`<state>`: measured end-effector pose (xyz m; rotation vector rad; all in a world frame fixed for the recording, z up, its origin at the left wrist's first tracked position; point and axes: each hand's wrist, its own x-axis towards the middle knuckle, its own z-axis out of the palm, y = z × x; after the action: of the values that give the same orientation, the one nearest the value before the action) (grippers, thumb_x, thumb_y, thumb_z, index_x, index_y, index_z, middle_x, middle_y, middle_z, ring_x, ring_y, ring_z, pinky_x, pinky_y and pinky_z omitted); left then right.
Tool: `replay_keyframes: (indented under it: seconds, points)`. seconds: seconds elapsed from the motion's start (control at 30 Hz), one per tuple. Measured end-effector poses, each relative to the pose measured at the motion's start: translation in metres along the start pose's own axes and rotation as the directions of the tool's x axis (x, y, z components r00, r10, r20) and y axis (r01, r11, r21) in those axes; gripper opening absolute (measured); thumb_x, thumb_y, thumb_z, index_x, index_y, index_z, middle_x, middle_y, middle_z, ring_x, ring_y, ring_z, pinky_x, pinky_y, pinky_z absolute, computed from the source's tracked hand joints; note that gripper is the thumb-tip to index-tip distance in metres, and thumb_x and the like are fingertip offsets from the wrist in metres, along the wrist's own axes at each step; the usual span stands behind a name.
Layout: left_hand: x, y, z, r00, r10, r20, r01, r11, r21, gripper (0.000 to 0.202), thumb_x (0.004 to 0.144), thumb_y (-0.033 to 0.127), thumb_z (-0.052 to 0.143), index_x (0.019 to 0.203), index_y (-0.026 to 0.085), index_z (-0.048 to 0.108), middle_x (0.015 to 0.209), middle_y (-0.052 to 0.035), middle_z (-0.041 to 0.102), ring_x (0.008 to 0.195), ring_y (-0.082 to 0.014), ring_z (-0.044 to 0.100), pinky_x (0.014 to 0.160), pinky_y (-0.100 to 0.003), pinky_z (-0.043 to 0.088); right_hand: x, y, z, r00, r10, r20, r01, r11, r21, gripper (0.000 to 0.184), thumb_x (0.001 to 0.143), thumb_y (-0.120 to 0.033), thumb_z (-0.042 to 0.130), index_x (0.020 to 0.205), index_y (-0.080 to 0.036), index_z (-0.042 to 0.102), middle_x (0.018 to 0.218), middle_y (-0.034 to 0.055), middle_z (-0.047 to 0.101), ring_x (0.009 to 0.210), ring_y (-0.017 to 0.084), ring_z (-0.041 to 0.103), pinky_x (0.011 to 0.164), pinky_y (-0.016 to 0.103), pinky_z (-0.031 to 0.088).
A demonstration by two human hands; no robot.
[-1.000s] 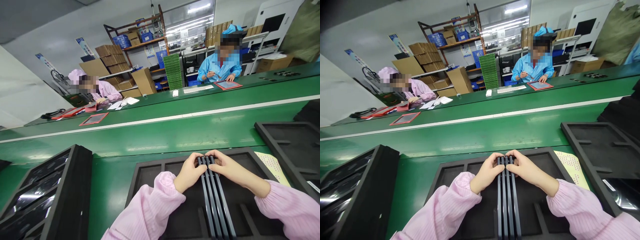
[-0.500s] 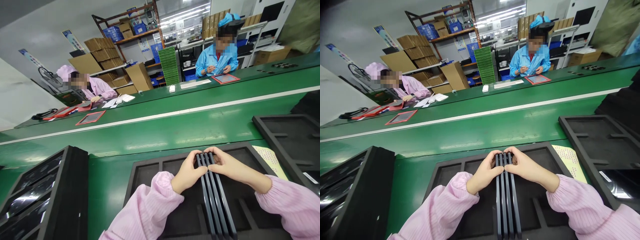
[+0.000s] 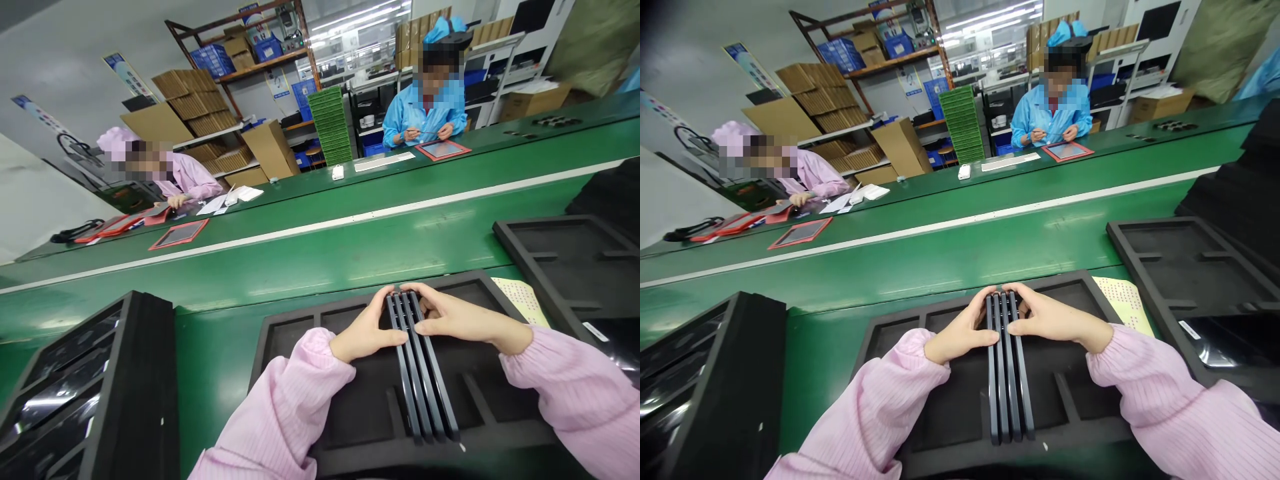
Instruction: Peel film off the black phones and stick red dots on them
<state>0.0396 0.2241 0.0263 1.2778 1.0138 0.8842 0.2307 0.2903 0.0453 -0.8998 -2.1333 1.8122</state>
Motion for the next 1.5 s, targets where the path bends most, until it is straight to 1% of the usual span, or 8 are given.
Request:
replay_keyframes:
  seconds: [0.23,0.4,0.63,0.77,0.87,1.03,1.27,1.5]
  points:
    - [-0.002,0.006,0.014,0.982,-0.073,-0.174,0.094,0.99,0.11,0.095,0.058,0.022,0.067,0.139,0.011,0.02,0.146,-0.0181,0.027,0.132,-0.0312,0.031,0.107,-0.042,0.027,0.0,0.002,0.015,0.98,0.074,-0.185,-0.084,0.995,-0.045,0.069,0.071,-0.028,0.062,0.132,-0.017,0.034,0.069,-0.0035,0.047,0.061,0.015,0.048,0.057,0.027,0.041]
    - [-0.026,0.017,0.037,0.923,-0.028,-0.384,0.181,0.911,0.37,0.047,0.066,0.035,0.065,0.105,0.013,0.051,0.111,-0.0169,0.055,0.108,-0.0345,0.05,0.095,-0.049,0.036,-0.008,-0.01,0.024,0.937,0.131,-0.323,-0.167,0.982,-0.087,0.083,0.073,-0.042,0.059,0.142,-0.018,0.019,0.123,0.015,0.047,0.072,0.02,0.058,0.056,0.033,0.049]
    - [-0.064,0.015,0.061,0.992,-0.054,-0.118,0.12,0.726,0.677,0.045,0.067,0.057,0.061,0.086,0.017,0.055,0.091,-0.0131,0.056,0.092,-0.0353,0.051,0.079,-0.05,0.042,0.001,-0.016,0.047,0.828,0.094,-0.553,-0.185,0.976,-0.111,0.076,0.053,-0.027,0.067,0.125,-0.015,0.046,0.133,0.0178,0.036,0.116,0.039,0.044,0.1,0.05,0.032]
    - [-0.064,0.015,0.048,0.958,0.06,-0.279,0.084,0.875,0.477,0.038,0.06,0.036,0.071,0.09,0.019,0.056,0.104,-0.0113,0.054,0.105,-0.0319,0.044,0.091,-0.046,0.036,-0.004,-0.017,0.046,0.831,0.058,-0.554,-0.062,0.998,0.011,0.064,0.052,-0.029,0.057,0.113,-0.017,0.048,0.116,0.0115,0.053,0.11,0.029,0.051,0.098,0.04,0.038]
    - [-0.059,0.016,0.045,0.866,0.081,-0.493,-0.111,0.993,-0.031,0.064,0.052,0.024,0.074,0.11,0.02,0.049,0.116,-0.0102,0.052,0.112,-0.0283,0.044,0.095,-0.04,0.034,-0.009,-0.03,0.049,0.847,0.015,-0.531,0.052,0.992,0.112,0.065,0.055,-0.042,0.054,0.114,-0.018,0.042,0.112,0.0108,0.057,0.099,0.028,0.058,0.084,0.039,0.049]
    - [-0.059,0.013,0.058,0.988,-0.064,-0.143,-0.07,0.635,-0.769,0.049,0.052,0.029,0.072,0.097,0.015,0.058,0.081,-0.0061,0.065,0.075,-0.0215,0.061,0.076,-0.036,0.043,-0.01,-0.048,0.07,0.764,-0.125,-0.633,0.324,0.923,0.209,0.062,0.06,-0.045,0.059,0.115,-0.024,0.039,0.115,0.0081,0.056,0.104,0.027,0.055,0.085,0.037,0.048]
    - [-0.067,0.009,0.056,0.96,-0.056,-0.273,-0.169,0.661,-0.731,0.037,0.045,0.011,0.059,0.081,0.012,0.065,0.065,-0.0038,0.064,0.058,-0.0169,0.057,0.063,-0.03,0.041,-0.002,-0.068,0.034,0.89,-0.232,-0.393,0.171,0.968,-0.184,0.056,0.064,-0.062,0.056,0.101,-0.019,0.059,0.116,0.0127,0.056,0.108,0.032,0.051,0.091,0.044,0.043]
    - [-0.063,0.006,0.048,0.956,-0.244,-0.163,0.109,0.812,-0.574,0.031,0.039,0.011,0.062,0.069,0.013,0.064,0.06,0.001,0.057,0.058,-0.0128,0.046,0.059,-0.025,0.033,0.017,-0.078,0.024,0.931,-0.354,-0.085,0.269,0.825,-0.498,0.016,0.077,-0.033,0.05,0.071,-0.023,0.061,0.085,0.0031,0.066,0.08,0.023,0.062,0.076,0.036,0.051]
